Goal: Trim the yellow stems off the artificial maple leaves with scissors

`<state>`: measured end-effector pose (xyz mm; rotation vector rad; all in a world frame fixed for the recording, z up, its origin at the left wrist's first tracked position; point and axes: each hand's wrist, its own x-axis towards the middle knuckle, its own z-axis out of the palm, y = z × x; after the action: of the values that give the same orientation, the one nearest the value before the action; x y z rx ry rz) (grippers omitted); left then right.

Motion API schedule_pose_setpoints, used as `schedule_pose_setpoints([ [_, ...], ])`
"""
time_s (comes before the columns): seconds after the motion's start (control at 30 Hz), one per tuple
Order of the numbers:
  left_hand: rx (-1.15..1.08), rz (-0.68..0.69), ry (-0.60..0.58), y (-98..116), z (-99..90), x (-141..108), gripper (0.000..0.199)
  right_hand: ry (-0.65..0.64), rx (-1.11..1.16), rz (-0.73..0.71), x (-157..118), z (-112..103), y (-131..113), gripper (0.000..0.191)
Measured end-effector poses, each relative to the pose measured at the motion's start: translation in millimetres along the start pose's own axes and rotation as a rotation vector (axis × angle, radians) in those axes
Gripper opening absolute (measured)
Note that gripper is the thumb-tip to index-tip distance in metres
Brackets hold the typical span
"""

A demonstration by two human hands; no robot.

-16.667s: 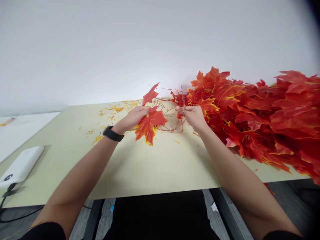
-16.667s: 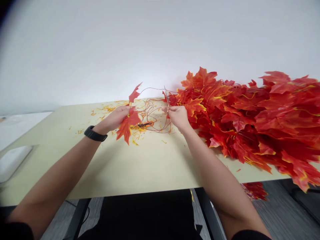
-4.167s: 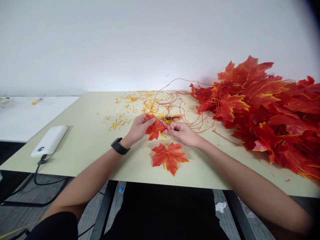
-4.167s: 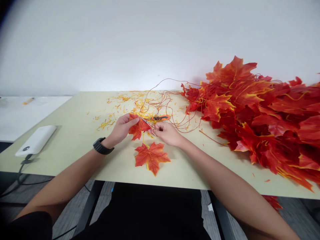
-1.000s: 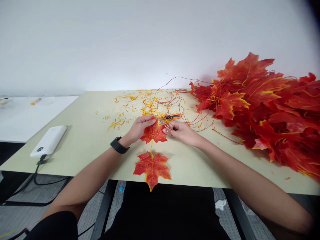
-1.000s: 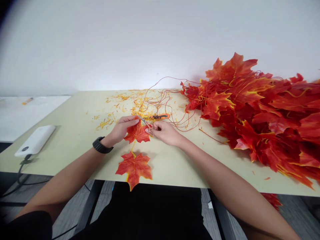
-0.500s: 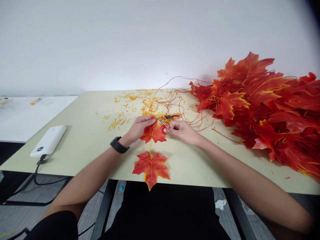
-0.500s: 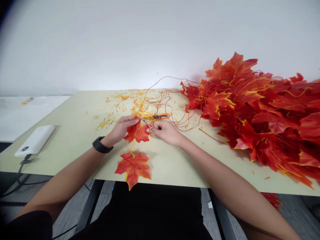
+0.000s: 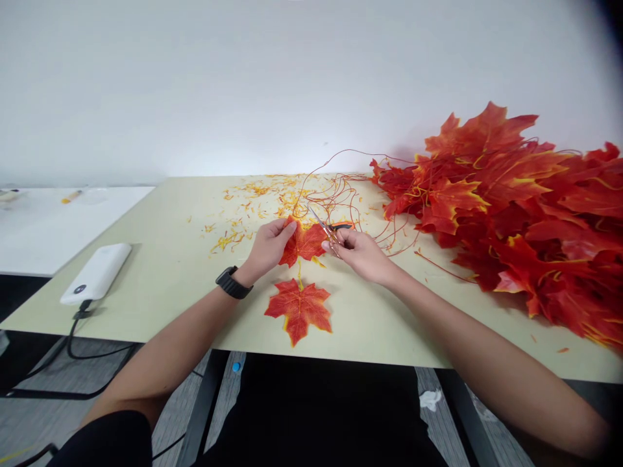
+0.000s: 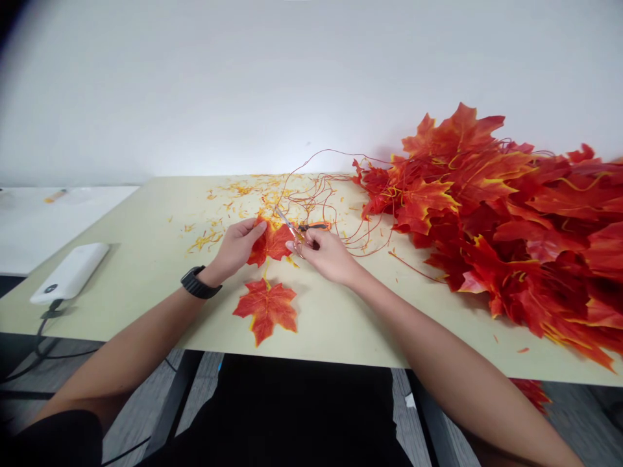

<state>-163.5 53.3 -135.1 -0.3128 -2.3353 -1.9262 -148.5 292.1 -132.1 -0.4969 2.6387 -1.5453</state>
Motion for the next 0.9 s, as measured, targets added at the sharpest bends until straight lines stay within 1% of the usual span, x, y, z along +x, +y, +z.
schedule_pose_setpoints([
  [0.1,0.073,0.042,0.049,-3,0.6,2,0.057,0.031,-0.046,-0.041,-4,3,-6,0.069],
  [0.2,0.113,0.067,0.068,-5,0.4,2,0.056,0.011,-0.060,-0.070,-4,4,-5,0.069],
  [0.5,0.131,0.137,0.042,-9,-3.0,3,0.053,-0.168,-0.032,-0.036,6,-2,19,0.067],
  [0.63,0.117,0.161,0.026,-9,-3.8,2,0.045,-0.202,-0.018,-0.019,7,-4,22,0.067],
  [0.77,0.065,0.118,-0.017,-8,-5.0,0,0.037,-0.223,0.005,-0.023,7,-6,20,0.066],
  [0.9,0.133,0.149,-0.020,-6,-7.0,0,0.033,-0.263,-0.014,-0.017,7,-9,18,0.065],
])
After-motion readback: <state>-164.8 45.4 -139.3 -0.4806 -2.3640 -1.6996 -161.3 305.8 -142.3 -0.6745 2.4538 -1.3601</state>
